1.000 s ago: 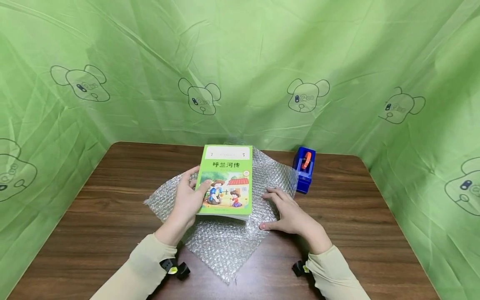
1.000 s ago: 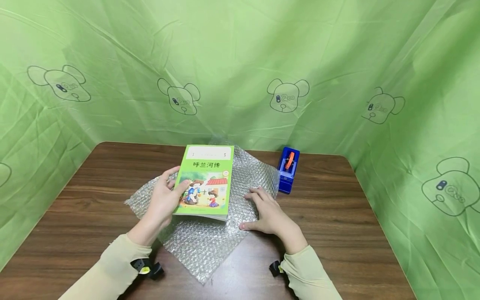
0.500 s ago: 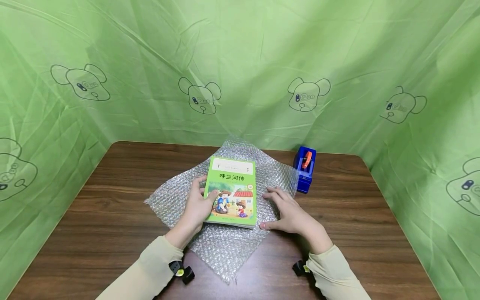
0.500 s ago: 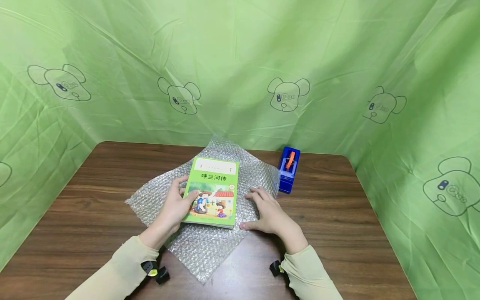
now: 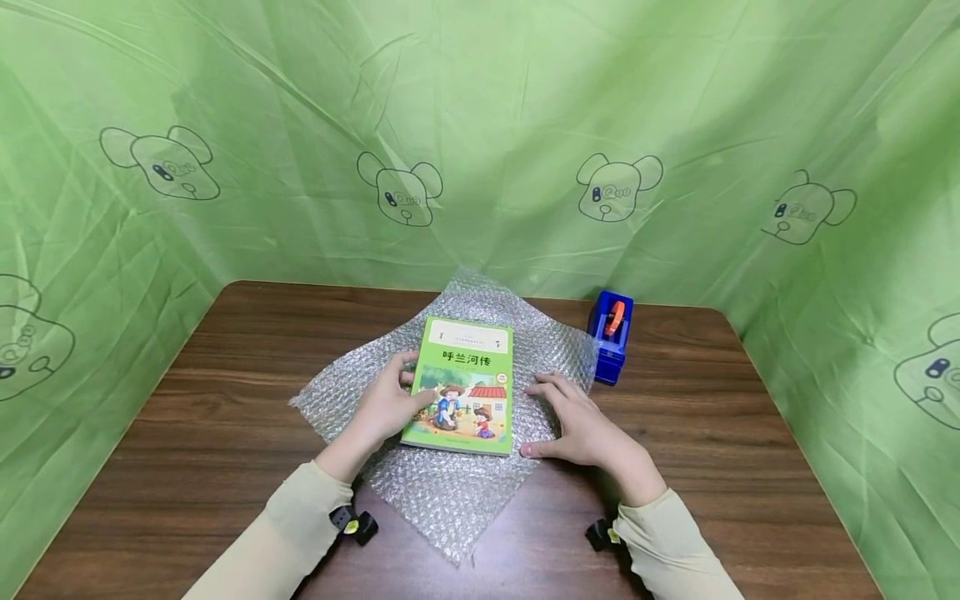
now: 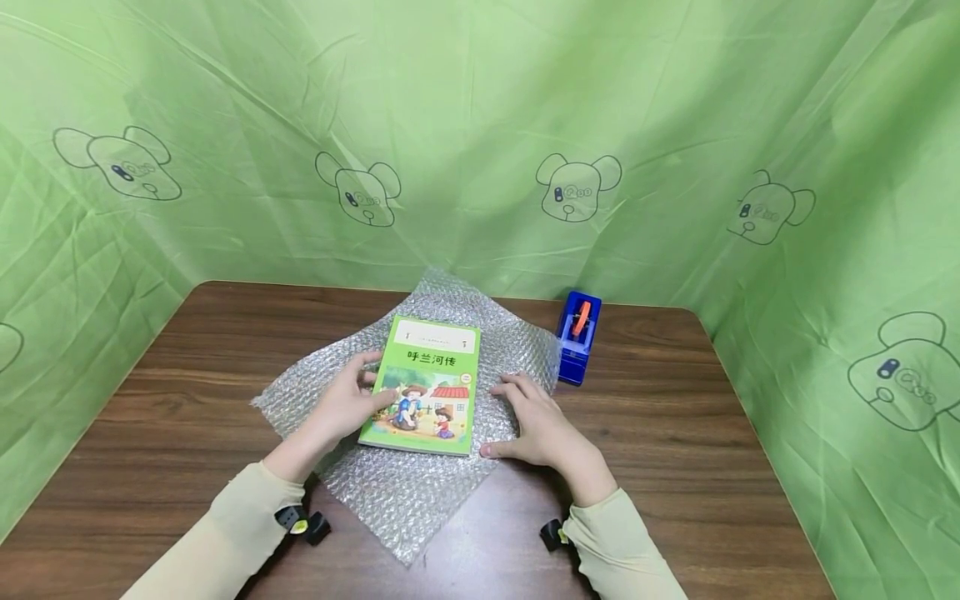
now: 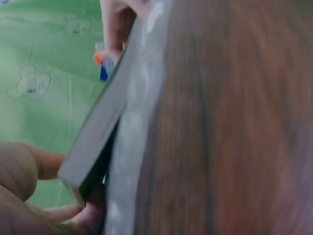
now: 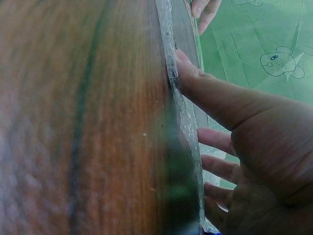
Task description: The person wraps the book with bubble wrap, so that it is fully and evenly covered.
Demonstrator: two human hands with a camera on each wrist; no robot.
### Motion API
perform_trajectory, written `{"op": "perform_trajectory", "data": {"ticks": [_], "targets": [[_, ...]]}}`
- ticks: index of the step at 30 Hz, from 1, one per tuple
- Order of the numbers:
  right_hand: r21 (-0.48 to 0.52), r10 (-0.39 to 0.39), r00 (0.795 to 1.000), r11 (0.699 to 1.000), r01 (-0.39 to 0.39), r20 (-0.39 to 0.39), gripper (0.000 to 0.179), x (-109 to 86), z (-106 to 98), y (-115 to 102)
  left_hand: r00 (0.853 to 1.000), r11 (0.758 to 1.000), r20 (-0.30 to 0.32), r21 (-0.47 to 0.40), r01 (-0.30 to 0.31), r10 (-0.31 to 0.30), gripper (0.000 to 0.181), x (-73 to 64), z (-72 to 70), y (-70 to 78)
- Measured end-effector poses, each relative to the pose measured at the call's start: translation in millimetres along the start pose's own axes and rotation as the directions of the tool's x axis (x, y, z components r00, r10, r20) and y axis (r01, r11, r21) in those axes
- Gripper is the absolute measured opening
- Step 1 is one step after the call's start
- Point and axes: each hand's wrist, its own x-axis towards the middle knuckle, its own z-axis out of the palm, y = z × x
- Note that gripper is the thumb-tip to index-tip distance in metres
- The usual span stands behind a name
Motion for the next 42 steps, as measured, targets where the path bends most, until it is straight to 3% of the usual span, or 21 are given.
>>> {"op": "perform_trajectory", "data": {"ticks": [7,16,25,36,42], "targets": [[-0.002,-0.002,1.0,1.0,0.002,-0.001,0.093,-0.1,0,0,0.999,0.995,-0.038,0.102,-0.006,0.01,0.07,4.0,-4.4,-2.9],[-0.006,-0.008,1.0,1.0,0.008,0.001,0.092,0.6,0,1,0.996,0.988,-0.085,0.151,-0.017,0.03,0.066,5.0,-2.0,-1.4],[-0.004,-0.012,1.0,1.0,0.012,-0.005,0.092,0.7,-1,0,0.998,0.981,-0.003,0.185,-0.06,0.062,0.071,5.2,-8.8,-0.1],[-0.001,0.004,1.0,1.0,-0.004,0.002,0.093,1.5,-1,0,0.998,0.988,0.042,0.145,-0.044,0.038,0.068,6.5,-12.2,0.3],[-0.001,0.006,1.0,1.0,-0.006,0.003,0.093,2.3,0,1,0.996,0.984,0.069,0.166,-0.072,0.061,0.067,5.6,-13.2,1.7]]}}
